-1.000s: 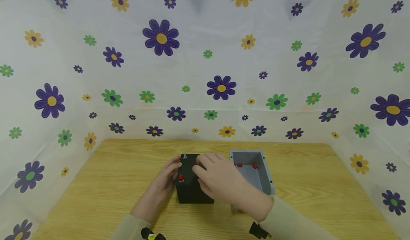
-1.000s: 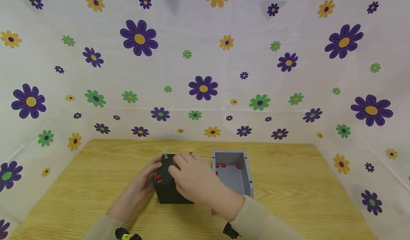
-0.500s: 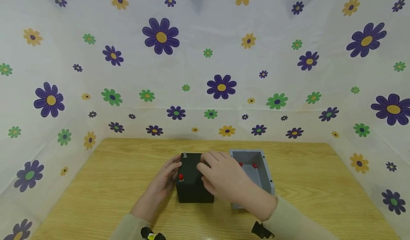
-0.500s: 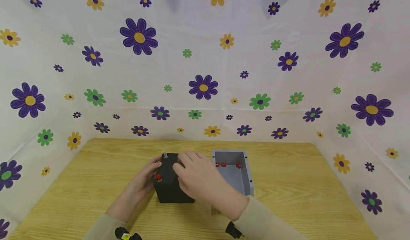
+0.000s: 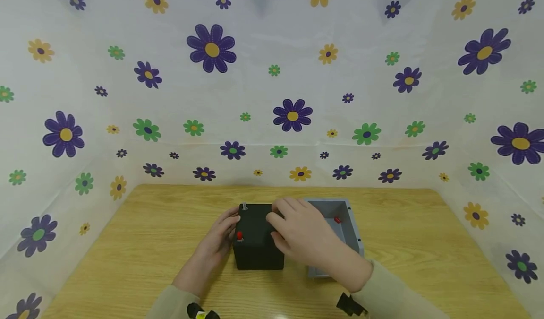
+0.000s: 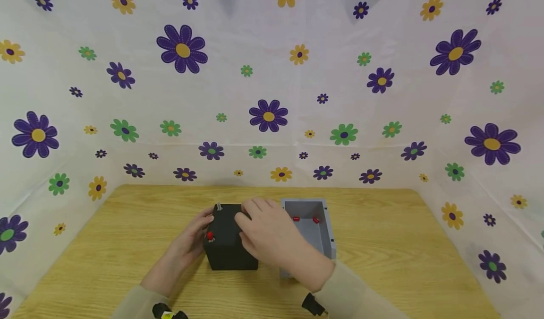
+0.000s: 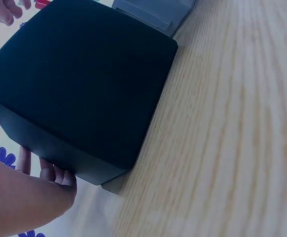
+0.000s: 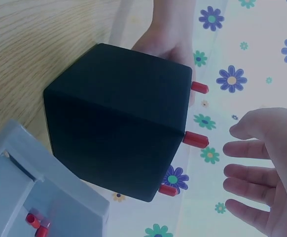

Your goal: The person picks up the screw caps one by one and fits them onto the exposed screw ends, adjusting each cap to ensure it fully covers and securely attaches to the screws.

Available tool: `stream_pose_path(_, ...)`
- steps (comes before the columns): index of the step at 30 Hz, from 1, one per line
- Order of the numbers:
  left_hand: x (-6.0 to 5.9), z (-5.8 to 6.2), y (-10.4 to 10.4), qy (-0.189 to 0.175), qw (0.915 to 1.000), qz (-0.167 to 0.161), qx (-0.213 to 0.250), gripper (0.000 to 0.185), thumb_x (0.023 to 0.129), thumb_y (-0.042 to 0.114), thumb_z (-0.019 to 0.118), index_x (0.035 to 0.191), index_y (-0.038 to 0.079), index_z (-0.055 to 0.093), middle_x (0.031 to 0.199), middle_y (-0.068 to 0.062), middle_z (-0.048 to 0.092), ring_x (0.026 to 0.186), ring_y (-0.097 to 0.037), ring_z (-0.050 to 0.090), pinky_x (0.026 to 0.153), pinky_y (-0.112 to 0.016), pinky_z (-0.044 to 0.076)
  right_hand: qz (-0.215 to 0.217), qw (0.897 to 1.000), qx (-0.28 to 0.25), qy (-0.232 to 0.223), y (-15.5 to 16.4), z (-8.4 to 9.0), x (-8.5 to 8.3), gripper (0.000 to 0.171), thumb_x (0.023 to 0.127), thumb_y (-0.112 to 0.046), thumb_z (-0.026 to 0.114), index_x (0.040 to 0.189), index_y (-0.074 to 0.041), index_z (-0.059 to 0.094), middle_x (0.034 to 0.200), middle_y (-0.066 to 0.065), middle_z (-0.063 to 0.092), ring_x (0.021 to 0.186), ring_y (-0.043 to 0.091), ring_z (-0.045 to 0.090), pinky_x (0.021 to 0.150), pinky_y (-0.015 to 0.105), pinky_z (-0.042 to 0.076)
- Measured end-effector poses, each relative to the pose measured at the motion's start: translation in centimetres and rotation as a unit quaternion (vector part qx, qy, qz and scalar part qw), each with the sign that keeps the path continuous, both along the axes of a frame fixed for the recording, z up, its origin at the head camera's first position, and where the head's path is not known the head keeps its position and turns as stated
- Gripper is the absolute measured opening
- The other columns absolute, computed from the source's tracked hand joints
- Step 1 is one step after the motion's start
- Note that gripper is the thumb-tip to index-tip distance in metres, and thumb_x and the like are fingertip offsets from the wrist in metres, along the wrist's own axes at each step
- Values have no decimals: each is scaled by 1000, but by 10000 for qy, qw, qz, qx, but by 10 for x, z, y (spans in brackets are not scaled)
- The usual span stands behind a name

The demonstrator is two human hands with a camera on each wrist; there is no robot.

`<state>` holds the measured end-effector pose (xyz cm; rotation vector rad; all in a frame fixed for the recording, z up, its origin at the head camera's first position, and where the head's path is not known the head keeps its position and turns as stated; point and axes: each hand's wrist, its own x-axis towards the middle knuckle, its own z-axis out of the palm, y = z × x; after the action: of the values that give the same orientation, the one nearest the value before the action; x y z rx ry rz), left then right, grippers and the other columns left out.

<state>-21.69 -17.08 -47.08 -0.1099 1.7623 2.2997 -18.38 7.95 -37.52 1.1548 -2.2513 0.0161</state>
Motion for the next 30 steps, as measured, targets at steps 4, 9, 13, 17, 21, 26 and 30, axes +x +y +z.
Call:
stream_pose_path(4,0,1,1,60,10000,34,23,61,107,16,50,163,2,31,126,14,61,110,2,61,99,-15,45,-71,10000,-20,-27,2,1,-1,24,90,-29,84,106,-18,69,114,1,66,102,19,64,83,32,55)
stream_pose_path(9,1,1,0,34,10000,41,20,61,107,15,50,163,2,32,120,17,64,110,1,62,99,-16,46,-142,9999,-41,-59,6,0,-2,24,89,-29,84,105,-17,70,114,2,67,103,20,65,85,33,56)
stream_pose_path(13,1,2,1,10,10000,29,-11,61,107,16,50,164,3,32,124,16,62,111,1,61,99,-16,46,-124,9998,-118,-53,8,-1,-3,24,89,-27,84,106,-17,70,115,3,67,103,21,65,85,33,57)
stream_pose_path(17,0,1,1,-19,10000,74,-24,61,107,16,50,164,3,32,128,14,60,112,1,60,101,-16,44,-136,9998,-171,-47,11,-3,-5,25,88,-25,84,107,-15,72,115,4,68,104,21,66,86,33,57)
stream_pose_path(21,0,1,2,-39,9999,125,-1,60,107,16,51,163,3,33,128,13,60,112,0,60,101,-17,44,-156,9996,-229,-86,14,-3,-5,24,87,-24,85,107,-15,73,115,4,68,104,22,66,88,34,58)
stream_pose_path(26,0,1,2,-91,9998,157,1,59,106,16,52,161,4,36,127,13,60,112,-1,60,101,-17,44,-219,9993,-258,-133,18,-4,-6,23,88,-23,85,107,-15,74,114,4,69,103,22,67,89,35,60)
stream_pose_path(30,-2,0,3,-42,9999,153,5,57,106,15,52,160,3,37,127,12,60,112,-1,60,102,-18,43,-257,9991,-319,-146,21,-4,-6,21,88,-22,84,104,-15,74,111,4,69,101,22,67,88,35,60)
